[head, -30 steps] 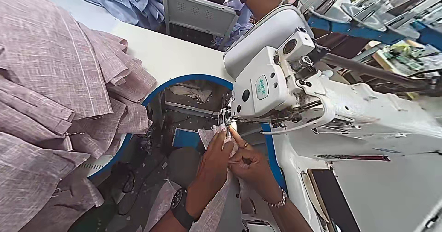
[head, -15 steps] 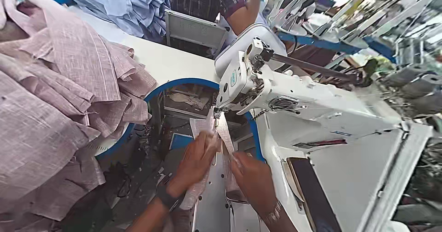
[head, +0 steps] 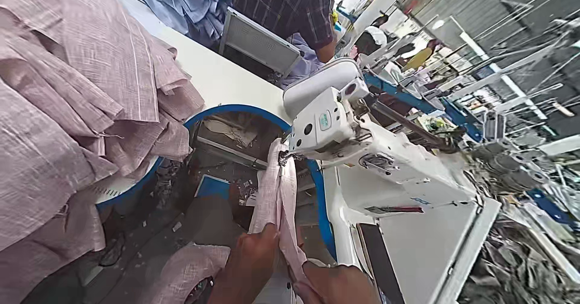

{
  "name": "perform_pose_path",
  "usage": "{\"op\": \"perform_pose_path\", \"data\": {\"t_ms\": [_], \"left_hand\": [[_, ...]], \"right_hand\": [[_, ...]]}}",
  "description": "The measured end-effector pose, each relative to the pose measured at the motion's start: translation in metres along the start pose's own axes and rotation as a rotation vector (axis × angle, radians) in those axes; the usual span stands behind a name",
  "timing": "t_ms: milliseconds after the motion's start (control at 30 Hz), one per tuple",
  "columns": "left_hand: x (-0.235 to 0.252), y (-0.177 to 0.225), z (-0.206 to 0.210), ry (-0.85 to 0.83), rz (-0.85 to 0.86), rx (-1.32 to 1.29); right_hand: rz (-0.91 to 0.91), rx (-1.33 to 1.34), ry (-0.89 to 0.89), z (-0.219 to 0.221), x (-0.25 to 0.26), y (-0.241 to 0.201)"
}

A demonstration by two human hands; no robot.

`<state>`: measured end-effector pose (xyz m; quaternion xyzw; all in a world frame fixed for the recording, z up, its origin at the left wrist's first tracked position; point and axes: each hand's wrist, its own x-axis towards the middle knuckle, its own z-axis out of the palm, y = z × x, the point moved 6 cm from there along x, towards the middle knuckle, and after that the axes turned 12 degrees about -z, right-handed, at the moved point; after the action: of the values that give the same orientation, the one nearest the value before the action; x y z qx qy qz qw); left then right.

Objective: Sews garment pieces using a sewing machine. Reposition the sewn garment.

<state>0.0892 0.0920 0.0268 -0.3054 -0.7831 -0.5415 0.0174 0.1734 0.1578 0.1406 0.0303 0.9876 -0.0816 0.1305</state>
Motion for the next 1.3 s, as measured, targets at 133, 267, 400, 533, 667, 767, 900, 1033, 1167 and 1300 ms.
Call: {"op": "perform_pose_path", "data": {"t_ms": [133, 267, 400, 533, 667, 767, 900, 1033, 1167, 1300], "left_hand": [[0.007, 0.000, -0.007, -0.076, -0.086, 0.018], [0.002, 0.013, -0.023, -0.481, -0.336, -0.054], [-0.001, 0.012, -0.020, -0.234, -0.125, -0.058], [0.006, 0.006, -0.007, 0.021, -0.029, 0.014], [0.001, 0.008, -0.018, -0.210, -0.147, 0.038], [-0.007, 0.008, -0.021, -0.110, -0.048, 0.014], [-0.002, 0.002, -0.012, 0.003, -0.016, -0.015], [-0.009, 0.010, -0.025, -0.184, -0.209, 0.007], [-0.014, 0.009, -0.026, -0.158, -0.117, -0.010], [0.019, 0.021, -0.031, -0.181, 0.124, 0.125]], "right_hand": [[0.020, 0.055, -0.163, 0.011, 0.020, 0.011], [-0.023, 0.058, -0.210, 0.012, 0.029, 0.016], [-0.058, 0.047, -0.263, 0.012, 0.027, 0.026], [-0.083, 0.077, -0.343, 0.016, 0.031, 0.029], [-0.173, 0.084, -0.331, 0.013, 0.033, 0.039], [-0.215, 0.123, -0.338, 0.020, 0.036, 0.048], [-0.189, 0.102, -0.356, 0.020, 0.040, 0.044], [-0.179, 0.039, -0.153, 0.010, 0.019, 0.025], [0.002, -0.194, 0.317, 0.017, 0.001, -0.007], [0.050, -0.366, 0.589, 0.022, 0.012, -0.017]]}}
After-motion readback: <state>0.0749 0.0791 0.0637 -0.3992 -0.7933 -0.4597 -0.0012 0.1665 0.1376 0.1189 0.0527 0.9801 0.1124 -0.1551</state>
